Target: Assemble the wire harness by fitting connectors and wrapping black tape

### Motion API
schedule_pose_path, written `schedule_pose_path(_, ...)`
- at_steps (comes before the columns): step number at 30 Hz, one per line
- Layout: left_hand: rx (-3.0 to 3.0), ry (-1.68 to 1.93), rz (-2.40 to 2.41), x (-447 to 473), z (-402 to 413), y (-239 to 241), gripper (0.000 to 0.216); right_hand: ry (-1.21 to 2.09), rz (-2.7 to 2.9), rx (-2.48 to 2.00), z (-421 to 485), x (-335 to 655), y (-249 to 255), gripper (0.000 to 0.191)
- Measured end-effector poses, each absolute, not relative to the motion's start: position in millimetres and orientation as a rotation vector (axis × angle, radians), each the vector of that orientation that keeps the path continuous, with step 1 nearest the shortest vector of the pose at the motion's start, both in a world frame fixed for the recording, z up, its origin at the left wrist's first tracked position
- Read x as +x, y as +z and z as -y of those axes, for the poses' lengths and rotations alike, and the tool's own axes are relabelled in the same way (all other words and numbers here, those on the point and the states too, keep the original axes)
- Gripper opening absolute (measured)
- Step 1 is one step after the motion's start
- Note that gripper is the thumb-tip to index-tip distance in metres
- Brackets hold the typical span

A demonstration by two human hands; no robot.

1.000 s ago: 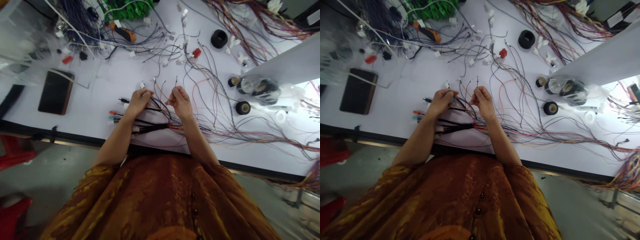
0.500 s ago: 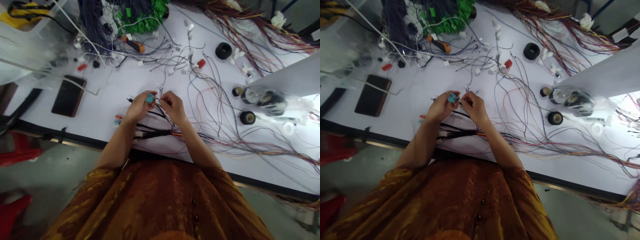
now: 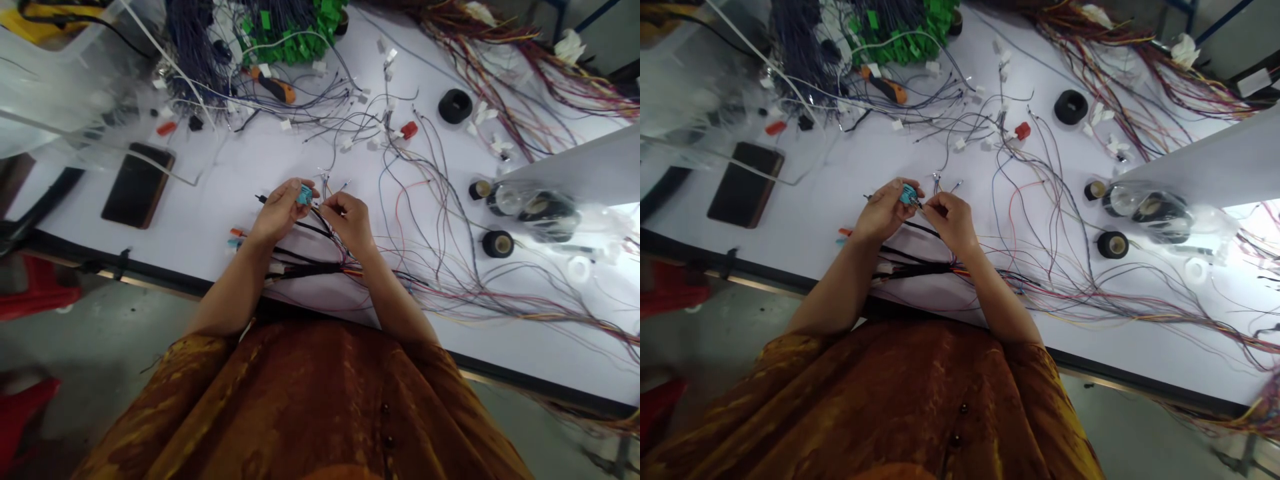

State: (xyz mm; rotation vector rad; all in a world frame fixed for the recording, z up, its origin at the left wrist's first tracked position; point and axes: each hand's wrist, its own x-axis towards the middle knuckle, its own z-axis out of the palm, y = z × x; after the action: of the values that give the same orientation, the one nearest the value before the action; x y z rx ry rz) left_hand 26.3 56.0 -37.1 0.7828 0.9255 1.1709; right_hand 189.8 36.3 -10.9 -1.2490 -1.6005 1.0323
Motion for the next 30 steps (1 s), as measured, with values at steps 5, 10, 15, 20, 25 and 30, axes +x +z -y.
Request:
schedule_pose_path(5, 0.845, 1.152, -0.962, 27, -56, -38, 0.031, 1.043, 1.578, -1.270, -38, 189, -15, 0.018)
schedule_pose_path(10, 0.904, 1.153, -0.943, 28, -55, -40, 0.035, 1.044, 1.571, -1.287, -38, 187, -16, 0.020)
schedule_pose_path(15, 0.990, 1.152, -0.995, 29, -55, -42, 0.040, 1.061, 1.546, -1.301, -38, 183, -15, 0.021)
schedule_pose_path(20, 1.137, 1.199, -0.971, 29, -53, -46, 0.041, 1.030, 1.525, -1.292, -37, 180, -19, 0.022)
schedule_pose_path(25, 1.218, 1.194, -1.014, 31, -51, -43, 0.038, 0.990, 1.528, -1.334, -35, 182, -22, 0.022)
schedule_pose_path(30, 1.222, 1.198, -0.997, 33, -50, -43, 0.034, 1.047, 1.481, -1.330, -31, 184, -23, 0.022)
